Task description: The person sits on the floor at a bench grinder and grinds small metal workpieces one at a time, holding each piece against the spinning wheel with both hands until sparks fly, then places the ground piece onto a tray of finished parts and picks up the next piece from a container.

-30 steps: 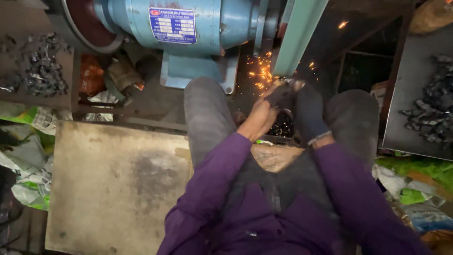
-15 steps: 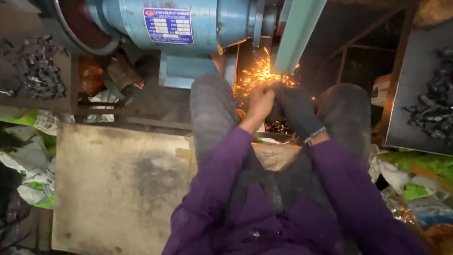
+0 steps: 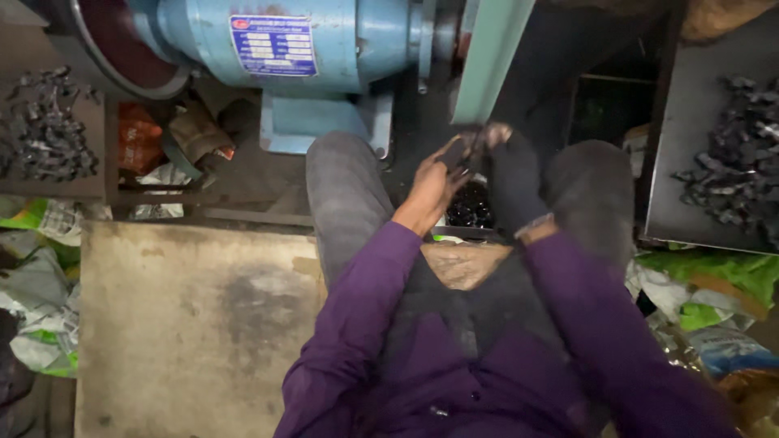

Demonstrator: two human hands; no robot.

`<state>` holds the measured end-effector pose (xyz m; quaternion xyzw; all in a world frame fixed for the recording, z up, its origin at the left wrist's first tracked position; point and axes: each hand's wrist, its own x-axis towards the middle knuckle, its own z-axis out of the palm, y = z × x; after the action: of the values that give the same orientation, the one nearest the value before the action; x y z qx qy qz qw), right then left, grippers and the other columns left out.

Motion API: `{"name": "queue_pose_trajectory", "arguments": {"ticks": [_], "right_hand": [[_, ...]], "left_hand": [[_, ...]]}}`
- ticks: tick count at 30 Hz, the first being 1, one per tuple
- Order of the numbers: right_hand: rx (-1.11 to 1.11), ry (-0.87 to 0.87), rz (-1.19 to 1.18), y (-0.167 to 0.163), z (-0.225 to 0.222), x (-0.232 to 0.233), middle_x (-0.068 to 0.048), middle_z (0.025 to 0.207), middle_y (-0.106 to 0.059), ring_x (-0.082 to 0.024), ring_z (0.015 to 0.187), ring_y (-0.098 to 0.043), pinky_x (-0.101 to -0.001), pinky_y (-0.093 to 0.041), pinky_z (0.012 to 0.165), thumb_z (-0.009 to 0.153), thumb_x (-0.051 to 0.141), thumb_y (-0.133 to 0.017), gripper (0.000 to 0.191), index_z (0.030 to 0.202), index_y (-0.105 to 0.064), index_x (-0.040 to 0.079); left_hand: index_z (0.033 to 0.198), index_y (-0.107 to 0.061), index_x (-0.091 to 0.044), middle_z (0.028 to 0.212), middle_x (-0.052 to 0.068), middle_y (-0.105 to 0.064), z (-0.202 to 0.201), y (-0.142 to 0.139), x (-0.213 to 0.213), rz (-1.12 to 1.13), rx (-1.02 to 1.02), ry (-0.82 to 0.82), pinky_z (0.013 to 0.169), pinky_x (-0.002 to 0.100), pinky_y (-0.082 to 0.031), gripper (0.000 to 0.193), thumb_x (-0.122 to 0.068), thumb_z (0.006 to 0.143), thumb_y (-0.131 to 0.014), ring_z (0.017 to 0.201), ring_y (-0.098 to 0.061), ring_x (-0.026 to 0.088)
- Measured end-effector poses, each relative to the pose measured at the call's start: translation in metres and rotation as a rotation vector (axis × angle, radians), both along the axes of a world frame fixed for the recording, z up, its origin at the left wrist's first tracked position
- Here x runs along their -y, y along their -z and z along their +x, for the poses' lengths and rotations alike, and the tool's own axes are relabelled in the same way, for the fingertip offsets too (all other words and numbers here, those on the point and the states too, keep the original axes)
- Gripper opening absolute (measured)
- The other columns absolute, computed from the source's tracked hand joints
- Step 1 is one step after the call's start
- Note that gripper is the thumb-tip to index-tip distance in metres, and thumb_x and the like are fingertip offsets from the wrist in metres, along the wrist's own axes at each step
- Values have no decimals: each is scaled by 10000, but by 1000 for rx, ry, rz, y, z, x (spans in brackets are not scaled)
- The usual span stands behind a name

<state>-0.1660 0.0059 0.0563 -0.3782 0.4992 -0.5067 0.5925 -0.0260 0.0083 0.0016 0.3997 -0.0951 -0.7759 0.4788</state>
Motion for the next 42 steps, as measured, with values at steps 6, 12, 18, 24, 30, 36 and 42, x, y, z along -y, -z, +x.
{"name": "queue_pose_trajectory", "arguments": {"ticks": [6, 12, 18, 24, 30, 36, 42], "right_hand": [[-84, 18, -42, 14, -26, 23, -67, 985, -675, -149, 879, -623, -330, -524, 797, 1179, 253, -563, 256, 1117, -652, 22], [-1120, 118, -291, -12, -153, 13, -221, 1145, -679, -425, 1043, -627, -511, -492, 889, 1126, 337, -617, 345, 1275, -635, 26], [-1736, 105, -548, -5, -323, 83, -234, 1226, -659, -434, 1161, -609, -527, -449, 1096, 991, 109, -545, 277, 1242, -625, 25], [-1611, 110, -335, 7, -314, 100, -233, 1133, -660, -428, 1083, -604, -533, -473, 938, 926, 138, -621, 319, 1223, -674, 37], [-506, 41, -411, -45, -148, 35, -64, 947, -723, -189, 898, -722, -345, -588, 836, 981, 112, -657, 54, 992, -651, 60], [-460, -58, -154, -27, -35, -19, -81, 875, -744, -151, 789, -677, -327, -551, 713, 919, 100, -643, 148, 1037, -704, 35], [424, -412, 387, -9, -31, -29, -56, 919, -702, -149, 816, -651, -305, -536, 713, 1013, 162, -594, 184, 1053, -683, 6]], "left_hand": [[1459, -528, -90, 1422, 18, -597, -8, -16, -9, -79, -184, 64, 1154, 423, -453, 488, 33, 1005, -398, 1337, -553, 181], [1430, -587, -2, 1362, 205, -662, 5, 14, -29, -755, 704, 751, 1124, 432, -441, 634, -41, 798, -562, 1307, -597, 348], [1430, -542, -35, 1364, 269, -600, -8, 44, -41, -816, 1165, 1026, 1069, 447, -459, 687, -139, 765, -678, 1263, -575, 418], [1458, -518, -18, 1357, 268, -606, -8, 43, -30, -789, 1082, 929, 1072, 448, -465, 644, -122, 841, -667, 1261, -589, 416], [1415, -562, -29, 1299, 132, -674, -23, 11, -15, -284, 461, 417, 983, 375, -558, 461, -69, 955, -564, 1144, -671, 239], [1348, -630, -19, 1248, 88, -690, -12, -37, -17, -375, 575, 61, 965, 295, -526, 450, 98, 920, -554, 1114, -662, 175], [1323, -636, -14, 1173, 128, -710, 13, -40, -18, -204, 486, 123, 780, 325, -547, 354, 50, 975, -623, 960, -661, 219]]}}
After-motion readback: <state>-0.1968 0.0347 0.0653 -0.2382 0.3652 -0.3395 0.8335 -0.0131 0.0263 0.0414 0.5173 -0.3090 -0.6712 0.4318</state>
